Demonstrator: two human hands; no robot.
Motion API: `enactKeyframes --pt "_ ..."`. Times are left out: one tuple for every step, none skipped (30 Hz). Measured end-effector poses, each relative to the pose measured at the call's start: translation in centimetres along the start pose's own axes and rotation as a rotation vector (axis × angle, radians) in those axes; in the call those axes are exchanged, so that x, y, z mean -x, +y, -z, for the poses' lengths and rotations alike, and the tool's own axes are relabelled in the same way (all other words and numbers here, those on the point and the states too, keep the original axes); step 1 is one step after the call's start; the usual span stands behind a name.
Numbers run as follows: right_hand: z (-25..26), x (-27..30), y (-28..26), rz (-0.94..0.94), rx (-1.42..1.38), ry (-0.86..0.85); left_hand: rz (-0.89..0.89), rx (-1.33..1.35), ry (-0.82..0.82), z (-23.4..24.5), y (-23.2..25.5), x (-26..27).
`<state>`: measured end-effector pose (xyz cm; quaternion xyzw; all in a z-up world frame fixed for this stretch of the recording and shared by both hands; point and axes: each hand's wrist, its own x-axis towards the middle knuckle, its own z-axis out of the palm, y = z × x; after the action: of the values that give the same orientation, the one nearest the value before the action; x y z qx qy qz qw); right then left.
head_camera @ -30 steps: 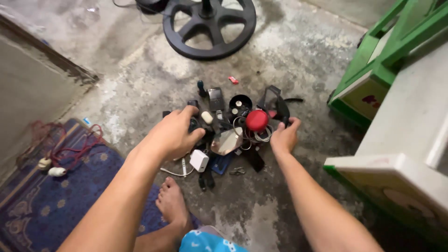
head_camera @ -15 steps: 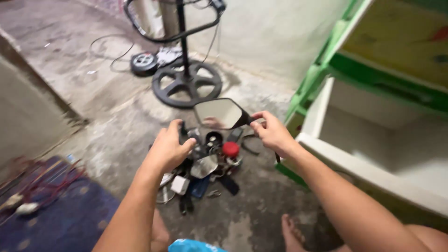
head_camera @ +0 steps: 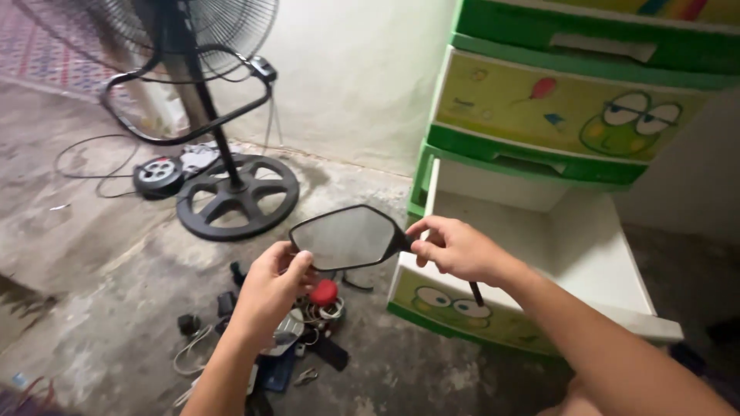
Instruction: Organize various electronics, accessories, and tools by placing them into a plastic drawer unit.
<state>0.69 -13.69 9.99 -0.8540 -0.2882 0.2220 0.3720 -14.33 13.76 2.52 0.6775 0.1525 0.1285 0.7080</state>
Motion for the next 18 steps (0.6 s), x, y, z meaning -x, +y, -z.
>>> enactKeyframes --pt "0.3 0.1 0.3 -0.012 -0.009 0.008 0.007 -0.006 -0.014 -0.6 -0.1 -0.5" --pt "0.6 0.1 0.6 -0.027 -0.044 0.020 -0.002 -0.016 -0.001 -1.2 -0.1 -1.0" --pt "0.9 0.2 0.9 -0.043 -0.079 0.033 -0.011 -0.027 0.011 -1.7 -0.2 -1.5" --pt "1.2 0.0 1.9 -0.058 -0.086 0.044 -0.004 -0.029 -0.007 -2.7 -0.4 -2.2" --pt "1.6 -0.2 2.9 -0.017 -0.065 0.083 -0.004 -0.012 -0.003 -3.6 -0.6 -2.8" --pt "2.0 -0.2 3.9 0.021 -0.041 0.125 -0.005 0.006 -0.002 -4.7 -0.8 -3.5" --pt "2.5 -0.2 4.5 0.003 -0.044 0.140 0.001 0.006 -0.025 -5.7 -1.4 -4.6" --pt "3.1 -0.1 5.0 -0.038 -0.008 0.181 -0.026 0.020 -0.051 -6.7 -2.0 -5.7" --pt "3.6 0.0 5.6 -0.079 0.028 0.222 -0.053 0.034 -0.077 -7.7 -2.5 -6.7" --pt "4.4 0.3 6.0 -0.099 0.024 0.239 -0.048 0.034 -0.102 -9.0 -2.9 -7.5" --pt "5.2 0.5 6.5 -0.150 0.044 0.267 -0.101 0.040 -0.155 -10.4 -3.3 -8.3" --pt "5.9 0.8 6.9 -0.202 0.062 0.295 -0.155 0.046 -0.208 -11.7 -3.6 -9.2" --pt "6.5 0.7 8.3 -0.222 0.057 0.312 -0.150 0.046 -0.235 -13.1 -3.2 -9.4" --pt "7.0 0.7 9.9 -0.208 0.071 0.332 -0.187 -0.011 -0.268 -14.5 -3.0 -9.7" --pt "7.5 0.6 11.6 -0.195 0.086 0.351 -0.225 -0.067 -0.302 -16.0 -2.9 -9.9" --pt "8.1 0.9 13.2 -0.221 0.077 0.361 -0.212 -0.067 -0.329 -16.8 -3.5 -10.3" --pt "8.7 1.1 14.8 -0.245 0.007 0.372 -0.221 -0.237 -0.300 -17.6 -4.2 -10.7" --pt "9.1 1.0 16.2 -0.258 -0.060 0.375 -0.233 -0.407 -0.258 -18.0 -4.9 -10.9"
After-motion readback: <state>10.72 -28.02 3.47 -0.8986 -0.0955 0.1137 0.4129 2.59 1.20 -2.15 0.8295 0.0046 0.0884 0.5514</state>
